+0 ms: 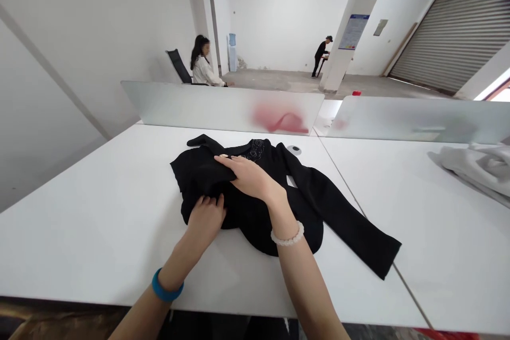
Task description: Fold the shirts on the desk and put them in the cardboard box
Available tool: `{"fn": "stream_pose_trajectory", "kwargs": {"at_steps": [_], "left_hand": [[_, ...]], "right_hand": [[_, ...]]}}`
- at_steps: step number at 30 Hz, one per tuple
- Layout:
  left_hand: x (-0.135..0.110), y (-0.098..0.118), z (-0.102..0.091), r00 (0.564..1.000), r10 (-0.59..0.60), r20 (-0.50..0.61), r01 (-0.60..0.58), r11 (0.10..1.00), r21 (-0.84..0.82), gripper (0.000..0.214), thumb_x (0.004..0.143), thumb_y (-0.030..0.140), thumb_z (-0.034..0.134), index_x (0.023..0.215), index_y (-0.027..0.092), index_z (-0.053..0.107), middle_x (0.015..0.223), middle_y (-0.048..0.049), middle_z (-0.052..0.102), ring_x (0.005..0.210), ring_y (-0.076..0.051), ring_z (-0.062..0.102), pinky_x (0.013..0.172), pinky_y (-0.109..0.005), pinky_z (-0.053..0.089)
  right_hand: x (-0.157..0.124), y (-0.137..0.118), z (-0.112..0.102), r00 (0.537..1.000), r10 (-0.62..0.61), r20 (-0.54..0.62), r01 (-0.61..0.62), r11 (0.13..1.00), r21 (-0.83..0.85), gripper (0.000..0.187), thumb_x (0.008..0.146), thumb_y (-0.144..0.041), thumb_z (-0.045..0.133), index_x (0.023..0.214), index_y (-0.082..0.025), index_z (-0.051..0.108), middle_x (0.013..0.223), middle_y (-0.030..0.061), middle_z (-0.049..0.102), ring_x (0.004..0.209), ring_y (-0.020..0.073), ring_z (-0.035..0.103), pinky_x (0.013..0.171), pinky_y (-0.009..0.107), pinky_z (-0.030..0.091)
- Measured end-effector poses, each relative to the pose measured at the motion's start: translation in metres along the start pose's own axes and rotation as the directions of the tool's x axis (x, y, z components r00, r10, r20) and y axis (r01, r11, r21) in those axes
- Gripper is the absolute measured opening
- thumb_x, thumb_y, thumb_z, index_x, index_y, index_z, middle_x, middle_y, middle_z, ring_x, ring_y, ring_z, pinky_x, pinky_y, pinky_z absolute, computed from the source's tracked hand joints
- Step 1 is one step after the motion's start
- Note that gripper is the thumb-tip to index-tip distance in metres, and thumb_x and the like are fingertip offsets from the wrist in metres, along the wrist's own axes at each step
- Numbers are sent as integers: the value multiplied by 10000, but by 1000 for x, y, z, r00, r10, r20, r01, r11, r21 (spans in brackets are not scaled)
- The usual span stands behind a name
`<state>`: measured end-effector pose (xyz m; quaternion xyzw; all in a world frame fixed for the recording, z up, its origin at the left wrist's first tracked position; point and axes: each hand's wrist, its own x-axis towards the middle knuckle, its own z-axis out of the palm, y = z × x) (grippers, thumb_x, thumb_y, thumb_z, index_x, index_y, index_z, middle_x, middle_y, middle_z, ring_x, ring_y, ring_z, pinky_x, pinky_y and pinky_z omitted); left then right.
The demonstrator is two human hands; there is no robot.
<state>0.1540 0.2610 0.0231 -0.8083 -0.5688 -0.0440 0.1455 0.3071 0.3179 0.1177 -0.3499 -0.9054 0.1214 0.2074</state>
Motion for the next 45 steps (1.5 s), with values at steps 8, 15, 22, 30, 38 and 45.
{"fn": "stream_pose_trajectory", "kwargs": {"at_steps": [8,15,22,30,38,45], "left_hand": [[-73,0,-39,929,269,-254,-318,931,-177,185,847,124,421,844,195,592,963,-35,685,1189,-247,519,1117,-500,257],[-116,11,-21,928,338,-154,-360,921,-146,261,909,157,388,1034,155,617,945,-44,704,903,-208,656,898,-418,464],[-131,20,-24,956,89,-280,-149,968,-202,300,937,227,403,1150,186,610,1053,-51,711,918,-206,636,736,-320,485],[-160,20,-22,927,-122,-354,24,963,-269,338,922,316,456,1221,202,563,1080,-61,691,934,-215,610,761,-328,488],[-150,22,-16,936,-216,-279,113,933,-342,193,875,174,483,1024,169,607,954,-84,669,890,-236,601,744,-358,469],[-113,26,-3,948,-315,-47,287,910,-299,370,658,-54,421,955,116,562,880,-115,617,874,-263,581,764,-378,476]], "right_hand": [[-13,-4,-15,984,58,167,-58,998,-5,536,837,-33,440,1337,-211,517,1295,56,589,1146,231,580,939,350,459],[-42,-11,-40,944,54,325,-65,998,22,421,772,16,468,931,-257,747,966,-26,735,869,184,679,667,248,471],[-41,-27,-40,963,37,266,-72,990,123,212,909,-239,533,906,-259,744,852,-10,733,749,165,666,681,262,470],[-49,-26,-42,958,81,276,-100,994,54,181,885,-294,574,943,-301,744,852,-15,737,788,192,683,714,293,509],[-109,-62,-71,977,197,83,-184,972,-147,343,924,-503,455,1085,-328,702,920,19,735,765,220,685,691,351,518],[-173,-72,-44,929,368,41,-359,921,-150,455,941,-496,398,1361,-344,482,1041,52,702,851,238,677,725,376,534]]}}
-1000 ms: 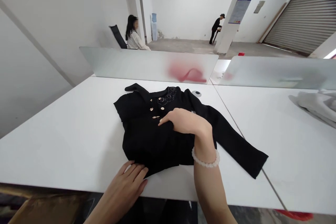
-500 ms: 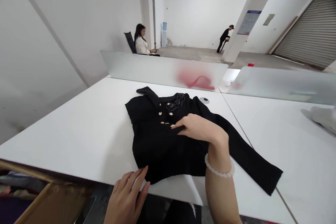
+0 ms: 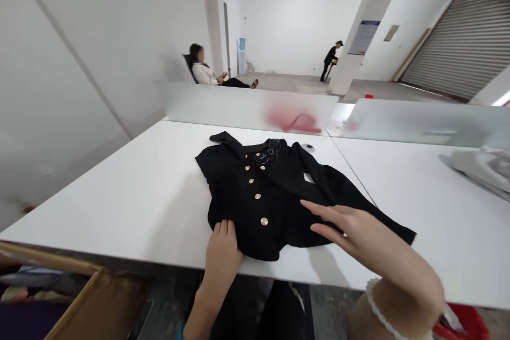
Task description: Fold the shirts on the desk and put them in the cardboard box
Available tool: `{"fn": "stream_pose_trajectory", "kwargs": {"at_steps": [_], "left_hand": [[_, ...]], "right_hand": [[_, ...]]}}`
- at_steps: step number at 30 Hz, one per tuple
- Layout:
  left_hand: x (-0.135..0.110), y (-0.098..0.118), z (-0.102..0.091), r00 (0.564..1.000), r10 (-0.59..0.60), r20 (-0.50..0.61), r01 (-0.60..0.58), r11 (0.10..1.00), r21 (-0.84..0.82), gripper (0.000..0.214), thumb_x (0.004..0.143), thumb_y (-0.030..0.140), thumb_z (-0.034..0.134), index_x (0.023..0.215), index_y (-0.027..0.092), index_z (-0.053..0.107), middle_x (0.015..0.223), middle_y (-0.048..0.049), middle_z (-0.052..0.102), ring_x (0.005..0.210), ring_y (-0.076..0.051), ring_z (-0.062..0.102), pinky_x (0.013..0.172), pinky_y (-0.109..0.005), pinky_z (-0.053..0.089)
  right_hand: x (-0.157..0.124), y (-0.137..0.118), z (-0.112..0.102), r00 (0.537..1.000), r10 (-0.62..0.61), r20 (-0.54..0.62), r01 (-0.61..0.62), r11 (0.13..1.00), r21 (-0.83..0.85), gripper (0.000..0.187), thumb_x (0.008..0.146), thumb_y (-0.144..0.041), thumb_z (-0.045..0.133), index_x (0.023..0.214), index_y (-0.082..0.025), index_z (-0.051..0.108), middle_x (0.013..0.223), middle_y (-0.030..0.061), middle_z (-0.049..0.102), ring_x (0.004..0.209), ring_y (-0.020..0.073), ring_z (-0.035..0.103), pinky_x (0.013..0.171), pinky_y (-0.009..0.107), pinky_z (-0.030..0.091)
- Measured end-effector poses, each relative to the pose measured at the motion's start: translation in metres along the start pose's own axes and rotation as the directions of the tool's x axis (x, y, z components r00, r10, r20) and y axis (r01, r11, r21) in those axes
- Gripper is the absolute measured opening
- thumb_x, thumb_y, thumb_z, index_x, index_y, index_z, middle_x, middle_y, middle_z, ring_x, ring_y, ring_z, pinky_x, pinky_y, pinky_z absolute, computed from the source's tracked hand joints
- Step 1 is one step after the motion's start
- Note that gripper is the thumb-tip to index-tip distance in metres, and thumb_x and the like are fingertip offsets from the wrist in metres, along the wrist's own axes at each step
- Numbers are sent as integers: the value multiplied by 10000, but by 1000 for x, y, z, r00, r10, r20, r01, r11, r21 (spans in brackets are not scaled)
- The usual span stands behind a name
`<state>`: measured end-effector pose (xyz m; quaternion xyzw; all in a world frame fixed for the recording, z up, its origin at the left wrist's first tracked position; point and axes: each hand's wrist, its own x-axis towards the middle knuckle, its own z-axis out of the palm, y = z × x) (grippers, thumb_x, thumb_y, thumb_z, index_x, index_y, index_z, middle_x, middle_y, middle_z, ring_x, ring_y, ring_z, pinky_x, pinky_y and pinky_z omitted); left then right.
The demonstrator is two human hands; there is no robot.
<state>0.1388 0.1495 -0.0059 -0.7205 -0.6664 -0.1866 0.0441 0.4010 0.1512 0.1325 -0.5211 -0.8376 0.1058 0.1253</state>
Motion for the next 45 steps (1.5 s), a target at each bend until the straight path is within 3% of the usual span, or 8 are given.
{"fn": "stream_pose_trajectory", "kwargs": {"at_steps": [6,13,21,29,33,38,42,45], "left_hand": [[-5,-19,-11,983,-102,151,109,993,-36,290,801,99,449,1084,118,511,905,-111,649,842,-247,627,667,-327,472],[-25,-50,-18,993,65,100,-63,998,-21,252,859,143,344,821,200,587,805,-52,624,741,-200,628,594,-285,466],[-56,-95,-32,979,166,-118,-162,986,41,249,814,129,372,765,235,593,875,-53,640,782,-208,604,674,-306,485],[-69,-94,-42,997,26,-66,-27,999,-16,304,888,282,338,1000,152,590,1047,-108,659,985,-256,602,852,-377,470],[-68,-93,-42,993,58,-98,-63,997,-44,324,893,310,341,999,148,601,1045,-111,663,988,-274,601,861,-409,467],[-67,-93,-37,983,97,-156,-111,990,-86,313,900,316,354,1000,149,599,1037,-111,660,986,-272,598,873,-424,464],[-68,-90,-30,979,134,-154,-155,979,-131,308,905,318,355,993,151,599,1013,-114,663,964,-269,604,875,-438,468],[-68,-88,-30,975,160,-151,-182,973,-144,298,912,317,355,986,159,596,1006,-111,667,961,-269,607,900,-463,456]], "right_hand": [[-13,56,74,949,306,-80,-313,946,-86,480,933,-387,447,1381,-218,468,1379,120,500,1207,286,521,931,398,469],[-5,92,126,765,564,-313,-612,787,-80,604,929,-374,429,1430,-49,340,1059,216,627,1004,351,580,814,443,475],[-2,65,124,691,439,-574,-261,892,369,533,873,-148,343,1405,-154,371,1004,107,574,925,211,578,836,351,489],[-13,-24,141,782,-217,-585,337,936,103,580,833,24,291,1240,-284,566,1169,75,598,1078,220,521,891,426,484],[-20,-17,162,772,48,-633,123,967,224,449,891,-112,390,1307,-246,494,1346,122,431,1238,252,425,1005,477,409],[-16,34,164,484,630,-607,-202,756,623,678,840,-503,526,1376,-119,370,1267,214,420,1203,323,451,999,521,397],[1,57,152,616,611,-497,-218,739,638,632,807,-396,548,1349,-101,410,1223,202,524,1168,322,506,998,527,402],[7,45,147,627,429,-651,-81,866,493,430,842,-174,406,1256,-158,518,1294,149,526,1232,257,483,1040,478,390]]}}
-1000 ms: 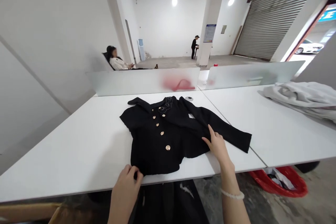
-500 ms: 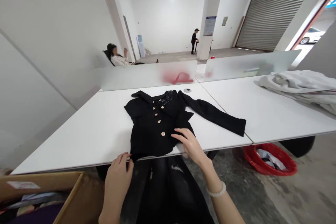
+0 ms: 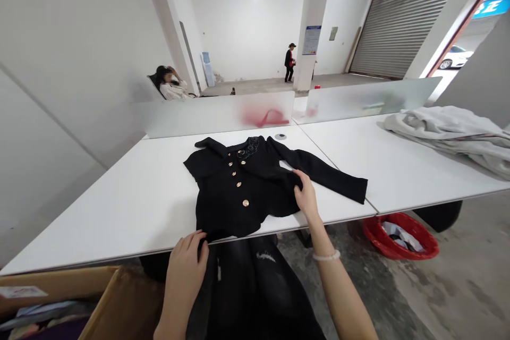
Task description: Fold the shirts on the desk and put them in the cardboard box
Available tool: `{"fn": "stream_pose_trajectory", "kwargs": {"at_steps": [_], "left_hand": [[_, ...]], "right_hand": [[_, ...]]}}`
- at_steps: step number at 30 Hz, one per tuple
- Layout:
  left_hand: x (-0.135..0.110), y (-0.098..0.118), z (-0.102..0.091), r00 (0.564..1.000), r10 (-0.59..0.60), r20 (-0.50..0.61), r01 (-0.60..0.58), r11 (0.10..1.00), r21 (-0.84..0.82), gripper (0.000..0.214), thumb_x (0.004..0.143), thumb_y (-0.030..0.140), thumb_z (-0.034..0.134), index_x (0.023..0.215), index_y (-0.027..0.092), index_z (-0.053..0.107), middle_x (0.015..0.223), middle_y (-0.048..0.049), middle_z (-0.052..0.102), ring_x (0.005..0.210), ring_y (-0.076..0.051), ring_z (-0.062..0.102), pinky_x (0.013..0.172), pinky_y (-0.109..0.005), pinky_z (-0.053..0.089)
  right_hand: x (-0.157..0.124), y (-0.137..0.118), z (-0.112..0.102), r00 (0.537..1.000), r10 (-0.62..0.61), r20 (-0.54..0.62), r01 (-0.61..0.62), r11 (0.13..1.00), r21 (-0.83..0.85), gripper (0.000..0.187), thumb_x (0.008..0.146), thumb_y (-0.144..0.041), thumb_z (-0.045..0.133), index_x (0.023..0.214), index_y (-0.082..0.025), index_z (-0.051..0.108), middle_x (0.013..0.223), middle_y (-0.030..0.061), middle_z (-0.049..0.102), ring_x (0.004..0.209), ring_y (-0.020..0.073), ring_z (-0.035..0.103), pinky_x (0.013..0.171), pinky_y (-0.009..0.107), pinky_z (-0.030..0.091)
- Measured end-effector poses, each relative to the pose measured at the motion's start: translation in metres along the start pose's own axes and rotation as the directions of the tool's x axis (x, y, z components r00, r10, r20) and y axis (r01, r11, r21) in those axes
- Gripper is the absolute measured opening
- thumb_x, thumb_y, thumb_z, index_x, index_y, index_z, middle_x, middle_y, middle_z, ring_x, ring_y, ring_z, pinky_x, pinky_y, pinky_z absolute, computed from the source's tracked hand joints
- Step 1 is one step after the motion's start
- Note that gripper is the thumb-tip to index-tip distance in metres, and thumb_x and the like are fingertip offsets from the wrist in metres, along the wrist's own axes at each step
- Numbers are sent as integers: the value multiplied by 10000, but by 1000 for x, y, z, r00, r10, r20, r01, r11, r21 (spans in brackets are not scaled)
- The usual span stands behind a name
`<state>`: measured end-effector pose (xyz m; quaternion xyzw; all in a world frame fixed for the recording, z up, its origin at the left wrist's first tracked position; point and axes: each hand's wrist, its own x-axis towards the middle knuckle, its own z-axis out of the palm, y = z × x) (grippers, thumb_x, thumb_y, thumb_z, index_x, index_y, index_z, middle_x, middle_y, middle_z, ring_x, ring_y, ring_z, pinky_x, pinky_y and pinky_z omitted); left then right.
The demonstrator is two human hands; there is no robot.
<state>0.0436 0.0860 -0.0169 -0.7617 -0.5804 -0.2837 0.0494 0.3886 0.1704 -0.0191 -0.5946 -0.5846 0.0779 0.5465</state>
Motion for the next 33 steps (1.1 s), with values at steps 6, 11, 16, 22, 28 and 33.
{"fn": "stream_pose_trajectory", "kwargs": {"at_steps": [6,11,16,22,28,33], "left_hand": [[9,-4,-12,999,40,3,-40,999,19,274,924,303,361,1017,172,583,1037,-95,668,988,-256,606,993,-502,394],[31,-2,-17,996,63,-64,-62,998,21,282,932,317,353,1039,188,580,1061,-85,671,995,-249,614,1007,-513,390],[58,22,-6,993,109,-52,-111,992,-52,291,947,339,361,1049,200,595,1084,-68,678,1052,-223,608,1032,-488,395],[115,55,18,916,289,278,-286,957,-53,395,965,378,327,1273,230,525,1367,-55,533,1301,-240,439,1080,-493,351],[198,50,72,830,201,520,-203,978,-53,532,960,431,257,1391,159,412,1502,-144,326,1389,-372,241,1079,-611,230],[225,28,108,737,153,659,-106,988,-110,639,908,548,330,1440,193,330,1543,-121,194,1403,-412,123,1054,-650,216]], "right_hand": [[-44,-37,10,662,-676,324,720,693,-25,307,923,-75,382,965,-205,656,1315,85,567,1264,201,477,1005,402,457],[-70,-40,-4,490,-698,522,798,600,53,254,909,-73,446,972,-210,651,1203,33,647,1304,222,431,1066,486,378],[-79,-23,-32,813,-408,414,517,834,-193,506,868,-42,365,1345,-189,449,1507,136,301,1391,250,276,1087,511,328],[-79,10,-28,942,-123,311,234,907,-350,504,870,-111,392,1360,-226,402,1319,96,538,1321,281,392,1059,585,322],[-62,-2,-17,980,7,200,21,990,-138,545,641,-6,351,1098,-235,539,1034,62,608,991,228,592,847,405,503],[-64,-7,-16,995,68,-67,-68,998,10,338,780,-69,384,1033,-254,510,1016,63,556,951,206,588,728,299,535]]}}
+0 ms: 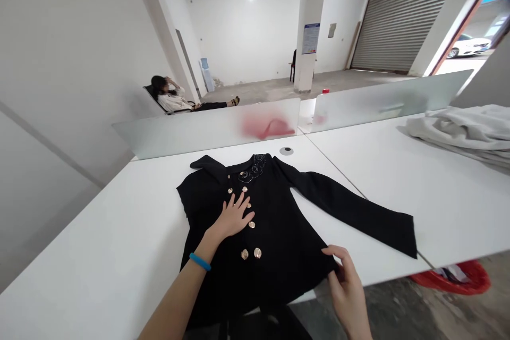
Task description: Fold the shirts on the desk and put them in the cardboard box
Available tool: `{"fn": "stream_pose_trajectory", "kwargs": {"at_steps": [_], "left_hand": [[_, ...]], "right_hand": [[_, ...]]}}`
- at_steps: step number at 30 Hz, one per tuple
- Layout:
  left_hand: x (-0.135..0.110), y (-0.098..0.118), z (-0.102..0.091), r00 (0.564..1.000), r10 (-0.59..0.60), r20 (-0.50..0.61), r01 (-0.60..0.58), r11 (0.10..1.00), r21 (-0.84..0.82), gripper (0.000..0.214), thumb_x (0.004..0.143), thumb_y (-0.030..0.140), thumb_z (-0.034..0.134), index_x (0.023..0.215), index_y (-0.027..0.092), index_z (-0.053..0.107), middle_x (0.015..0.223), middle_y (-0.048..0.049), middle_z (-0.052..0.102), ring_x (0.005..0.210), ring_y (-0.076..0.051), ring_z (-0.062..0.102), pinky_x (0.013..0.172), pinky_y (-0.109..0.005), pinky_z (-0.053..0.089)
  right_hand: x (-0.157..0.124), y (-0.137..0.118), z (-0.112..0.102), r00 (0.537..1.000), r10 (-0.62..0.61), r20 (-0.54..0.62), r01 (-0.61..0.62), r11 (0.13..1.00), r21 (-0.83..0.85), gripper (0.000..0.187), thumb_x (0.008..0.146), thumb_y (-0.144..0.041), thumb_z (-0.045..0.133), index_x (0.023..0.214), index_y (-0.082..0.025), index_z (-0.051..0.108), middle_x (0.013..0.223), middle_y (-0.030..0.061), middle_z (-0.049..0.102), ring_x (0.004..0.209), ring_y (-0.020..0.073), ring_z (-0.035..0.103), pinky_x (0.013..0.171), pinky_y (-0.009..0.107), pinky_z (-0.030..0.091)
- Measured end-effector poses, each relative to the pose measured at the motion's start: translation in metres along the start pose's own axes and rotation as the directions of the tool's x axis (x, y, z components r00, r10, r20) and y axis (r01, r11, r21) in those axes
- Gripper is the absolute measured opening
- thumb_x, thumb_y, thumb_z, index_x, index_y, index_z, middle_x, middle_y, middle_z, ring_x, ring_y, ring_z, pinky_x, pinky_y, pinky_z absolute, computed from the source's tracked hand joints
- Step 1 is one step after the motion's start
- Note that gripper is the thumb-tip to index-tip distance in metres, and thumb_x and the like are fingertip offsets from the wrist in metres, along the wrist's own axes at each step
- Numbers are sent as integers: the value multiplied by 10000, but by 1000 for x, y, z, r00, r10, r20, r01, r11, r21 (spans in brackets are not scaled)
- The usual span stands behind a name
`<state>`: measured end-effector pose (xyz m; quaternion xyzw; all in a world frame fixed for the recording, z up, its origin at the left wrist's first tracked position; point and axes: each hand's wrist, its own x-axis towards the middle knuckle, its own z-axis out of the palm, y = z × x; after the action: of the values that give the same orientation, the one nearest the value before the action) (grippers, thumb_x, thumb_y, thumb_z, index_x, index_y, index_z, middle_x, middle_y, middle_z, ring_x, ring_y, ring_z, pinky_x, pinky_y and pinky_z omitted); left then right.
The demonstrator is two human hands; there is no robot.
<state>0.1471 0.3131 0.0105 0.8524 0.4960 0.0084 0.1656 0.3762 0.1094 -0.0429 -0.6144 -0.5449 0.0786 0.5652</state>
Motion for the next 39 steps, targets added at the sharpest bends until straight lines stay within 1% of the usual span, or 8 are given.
{"fn": "stream_pose_trajectory", "kwargs": {"at_steps": [7,10,15,21,24,29,35,39], "left_hand": [[40,-6,-6,998,68,-3,-69,997,-26,637,900,535,371,1451,223,301,1561,-43,162,1432,-341,56,1118,-599,90],[50,-8,-4,997,75,-36,-76,997,-33,600,913,497,365,1444,222,316,1559,-35,181,1438,-308,68,1135,-573,65],[49,-17,7,986,84,-145,-94,993,-65,487,938,419,340,1386,244,416,1524,-29,302,1434,-241,144,1150,-548,80],[48,-24,11,972,102,-211,-127,986,-110,441,942,413,349,1331,250,481,1478,-39,392,1416,-225,221,1145,-557,134],[47,-25,12,964,109,-244,-141,983,-119,415,937,401,375,1308,265,502,1457,-38,426,1405,-227,253,1138,-563,166],[45,-21,11,935,83,-346,-159,967,-198,344,934,373,382,1172,241,593,1336,-48,563,1340,-217,388,1137,-544,211],[19,-22,-16,889,-16,-458,-155,930,-333,376,942,387,330,1148,212,592,1185,-47,658,1120,-180,598,1011,-387,453],[-35,-78,-34,786,-115,-607,-30,974,-223,346,902,347,345,1086,225,611,1072,-34,706,978,-199,669,874,-349,536]], "right_hand": [[4,3,12,988,-2,153,16,996,-91,428,843,-75,331,1134,-291,559,1266,99,472,882,173,652,636,260,567],[6,3,14,967,-67,248,104,985,-139,475,842,-60,320,1148,-313,581,1330,84,464,964,179,656,698,255,579],[7,27,-23,922,-121,368,230,935,-269,485,874,-130,380,1276,-357,527,1370,49,489,1123,214,598,799,285,575],[23,93,-86,997,-79,5,62,745,-664,432,893,-339,400,1289,-230,535,1348,138,510,1146,351,561,799,469,547],[29,108,-87,997,-73,-14,35,622,-782,516,908,-426,334,1293,-151,541,1339,182,515,1222,407,480,920,591,441],[30,108,-75,1000,-23,1,13,538,-843,549,930,-443,252,1286,-153,554,1346,156,522,1254,366,463,981,574,404],[40,113,-83,997,3,81,68,504,-861,551,950,-408,211,1276,-153,575,1306,163,560,1225,382,490,927,598,429],[73,84,-69,965,-177,195,262,562,-785,464,955,-341,286,1321,-198,532,1375,137,502,1291,369,420,993,630,353]]}}
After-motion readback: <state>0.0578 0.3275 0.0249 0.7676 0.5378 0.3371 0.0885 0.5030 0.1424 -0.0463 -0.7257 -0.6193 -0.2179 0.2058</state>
